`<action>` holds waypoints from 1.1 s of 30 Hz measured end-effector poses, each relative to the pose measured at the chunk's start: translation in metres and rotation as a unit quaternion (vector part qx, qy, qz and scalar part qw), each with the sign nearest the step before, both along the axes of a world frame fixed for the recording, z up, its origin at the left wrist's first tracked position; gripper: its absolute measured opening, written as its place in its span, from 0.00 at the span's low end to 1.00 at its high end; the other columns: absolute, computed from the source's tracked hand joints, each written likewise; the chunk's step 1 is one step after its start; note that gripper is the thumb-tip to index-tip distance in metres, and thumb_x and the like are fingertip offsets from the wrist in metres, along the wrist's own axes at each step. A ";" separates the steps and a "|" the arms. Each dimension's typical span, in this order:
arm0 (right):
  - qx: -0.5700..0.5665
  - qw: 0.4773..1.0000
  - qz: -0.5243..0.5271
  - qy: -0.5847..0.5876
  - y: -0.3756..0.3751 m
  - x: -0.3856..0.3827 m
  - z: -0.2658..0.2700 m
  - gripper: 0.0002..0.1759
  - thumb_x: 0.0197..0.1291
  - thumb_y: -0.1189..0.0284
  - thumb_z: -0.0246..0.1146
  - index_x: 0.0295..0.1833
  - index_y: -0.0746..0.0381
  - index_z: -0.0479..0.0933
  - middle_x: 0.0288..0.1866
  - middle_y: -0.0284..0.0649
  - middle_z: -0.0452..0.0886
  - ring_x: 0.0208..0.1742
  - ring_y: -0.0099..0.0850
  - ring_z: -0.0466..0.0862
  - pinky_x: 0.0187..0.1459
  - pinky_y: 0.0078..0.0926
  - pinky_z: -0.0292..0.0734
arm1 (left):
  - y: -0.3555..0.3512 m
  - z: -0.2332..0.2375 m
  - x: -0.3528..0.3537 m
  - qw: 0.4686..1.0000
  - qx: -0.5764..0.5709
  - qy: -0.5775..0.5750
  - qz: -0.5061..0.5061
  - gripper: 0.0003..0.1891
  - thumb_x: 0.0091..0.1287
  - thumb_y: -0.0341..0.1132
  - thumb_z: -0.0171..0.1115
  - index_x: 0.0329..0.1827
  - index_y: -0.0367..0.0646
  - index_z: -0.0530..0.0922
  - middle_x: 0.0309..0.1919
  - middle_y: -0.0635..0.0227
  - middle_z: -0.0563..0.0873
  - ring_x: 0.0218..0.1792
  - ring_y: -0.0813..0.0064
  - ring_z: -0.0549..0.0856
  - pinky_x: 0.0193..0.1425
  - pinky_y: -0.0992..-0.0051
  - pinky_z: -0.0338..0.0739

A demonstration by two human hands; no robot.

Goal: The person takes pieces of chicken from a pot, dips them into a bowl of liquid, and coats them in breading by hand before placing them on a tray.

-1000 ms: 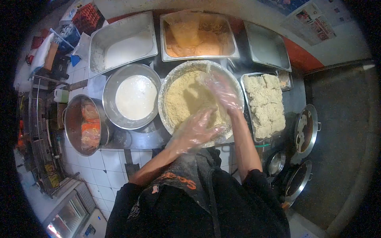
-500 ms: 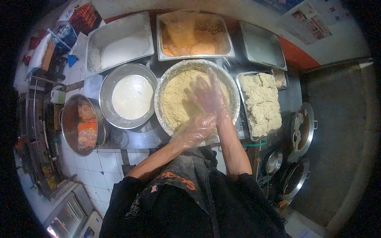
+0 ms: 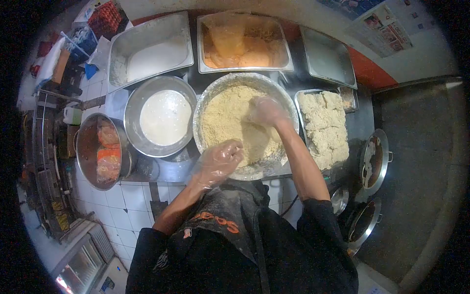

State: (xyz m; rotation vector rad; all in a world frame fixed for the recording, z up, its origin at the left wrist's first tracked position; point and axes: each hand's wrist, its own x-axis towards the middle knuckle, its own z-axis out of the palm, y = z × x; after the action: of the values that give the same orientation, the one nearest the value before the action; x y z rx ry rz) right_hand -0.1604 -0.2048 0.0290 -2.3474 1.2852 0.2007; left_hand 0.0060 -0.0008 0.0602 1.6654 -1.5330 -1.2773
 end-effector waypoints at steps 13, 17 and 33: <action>0.002 0.996 0.091 0.020 0.012 -0.002 0.005 0.33 0.61 0.44 0.67 0.51 0.66 0.81 0.46 0.57 0.87 0.51 0.54 0.86 0.55 0.49 0.79 | 0.003 -0.029 0.005 0.980 -0.106 0.054 0.160 0.12 0.74 0.39 0.61 0.53 0.43 0.81 0.44 0.54 0.89 0.44 0.55 0.90 0.48 0.61 0.83; 0.019 0.998 0.055 -0.016 0.017 -0.009 -0.012 0.30 0.66 0.48 0.65 0.54 0.67 0.80 0.52 0.58 0.85 0.55 0.55 0.85 0.58 0.49 0.78 | 0.003 -0.027 0.007 0.980 -0.076 0.065 0.169 0.13 0.75 0.40 0.61 0.54 0.42 0.81 0.43 0.54 0.89 0.43 0.56 0.90 0.48 0.62 0.82; -0.014 0.990 -0.044 -0.130 0.035 -0.044 0.008 0.30 0.70 0.56 0.67 0.65 0.68 0.77 0.62 0.56 0.83 0.62 0.49 0.83 0.65 0.41 0.76 | 0.004 -0.031 0.008 0.972 -0.128 0.095 0.175 0.12 0.76 0.39 0.60 0.55 0.42 0.80 0.46 0.52 0.89 0.46 0.53 0.91 0.49 0.61 0.84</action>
State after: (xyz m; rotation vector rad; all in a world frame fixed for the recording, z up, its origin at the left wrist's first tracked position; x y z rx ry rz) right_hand -0.2046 -0.1702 0.0374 -2.2462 1.2652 -0.1476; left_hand 0.0139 0.0036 0.0296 1.5143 -1.1722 -0.9746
